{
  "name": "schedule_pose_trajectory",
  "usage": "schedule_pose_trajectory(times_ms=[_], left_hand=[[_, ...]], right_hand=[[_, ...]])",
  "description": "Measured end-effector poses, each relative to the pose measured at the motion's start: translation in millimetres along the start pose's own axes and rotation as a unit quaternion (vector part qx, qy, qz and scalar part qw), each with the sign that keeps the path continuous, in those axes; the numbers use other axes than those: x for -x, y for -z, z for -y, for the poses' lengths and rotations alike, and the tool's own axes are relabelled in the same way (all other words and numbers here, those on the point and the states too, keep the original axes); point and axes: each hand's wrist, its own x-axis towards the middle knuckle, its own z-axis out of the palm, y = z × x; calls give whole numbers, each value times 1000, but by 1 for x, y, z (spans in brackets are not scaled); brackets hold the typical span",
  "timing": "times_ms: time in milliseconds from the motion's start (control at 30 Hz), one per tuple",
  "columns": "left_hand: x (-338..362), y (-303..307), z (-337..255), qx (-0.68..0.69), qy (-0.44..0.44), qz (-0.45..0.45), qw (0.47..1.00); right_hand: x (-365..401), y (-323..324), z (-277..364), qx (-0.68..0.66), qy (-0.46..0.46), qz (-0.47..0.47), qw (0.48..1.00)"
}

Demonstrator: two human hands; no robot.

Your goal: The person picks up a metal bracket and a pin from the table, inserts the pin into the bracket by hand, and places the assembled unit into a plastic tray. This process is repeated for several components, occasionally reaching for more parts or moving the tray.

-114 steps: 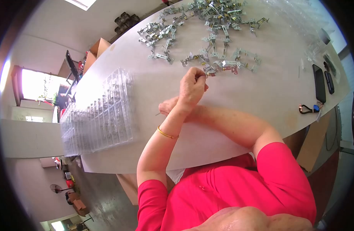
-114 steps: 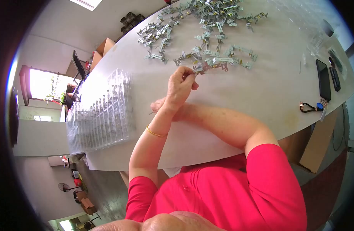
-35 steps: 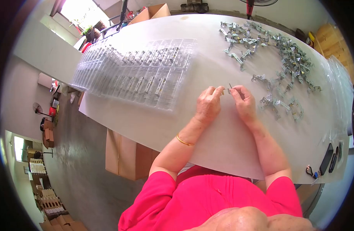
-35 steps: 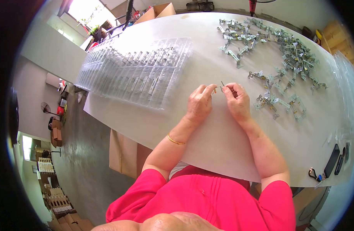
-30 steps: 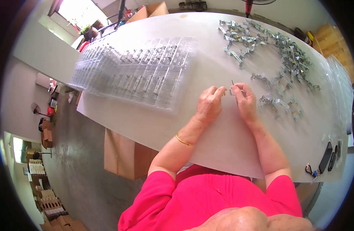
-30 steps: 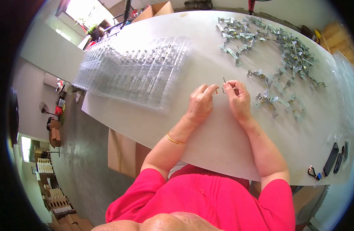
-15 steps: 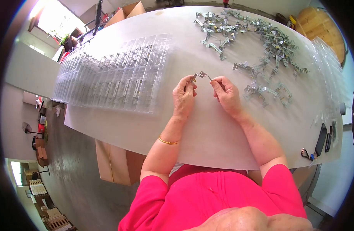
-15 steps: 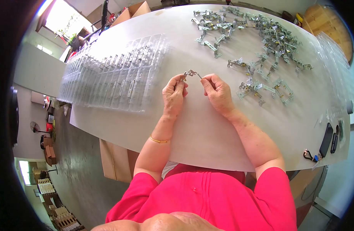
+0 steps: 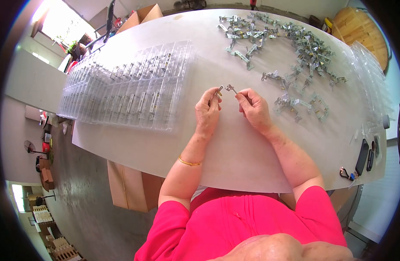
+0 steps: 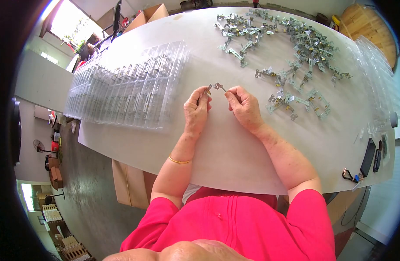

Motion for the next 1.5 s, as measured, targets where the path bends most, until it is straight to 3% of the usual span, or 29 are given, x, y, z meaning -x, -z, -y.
schedule_pose_trajectory(times_ms=[333, 533, 700, 867, 1067, 1133, 1267, 1333, 1500], left_hand=[[0, -1, 6, -130, -157, -40, 978], [4, -3, -2, -194, -223, -6, 955], [6, -4, -5, -185, -216, 8, 959], [6, -2, -6, -172, -199, 24, 964], [5, -1, -5, -182, -273, 71, 942], [8, -1, -12, -171, -266, 131, 939], [7, 0, -6, -120, -197, 110, 967], [7, 5, -13, -60, -24, 106, 992], [4, 8, -22, -29, 29, 101, 994]], right_hand=[[-1, 1, -3, -56, -32, 8, 998], [-3, 6, -2, -88, -68, 49, 993], [-7, 16, -2, -186, -88, 142, 968], [-13, 17, -6, -252, -126, 131, 951], [-16, 21, -21, -237, -105, 130, 957], [-18, 19, -23, -311, -106, 111, 938], [-13, 20, -11, -328, -76, 51, 940], [-12, 18, -10, -251, 17, 55, 966], [-3, 12, -7, -156, 76, 87, 981]])
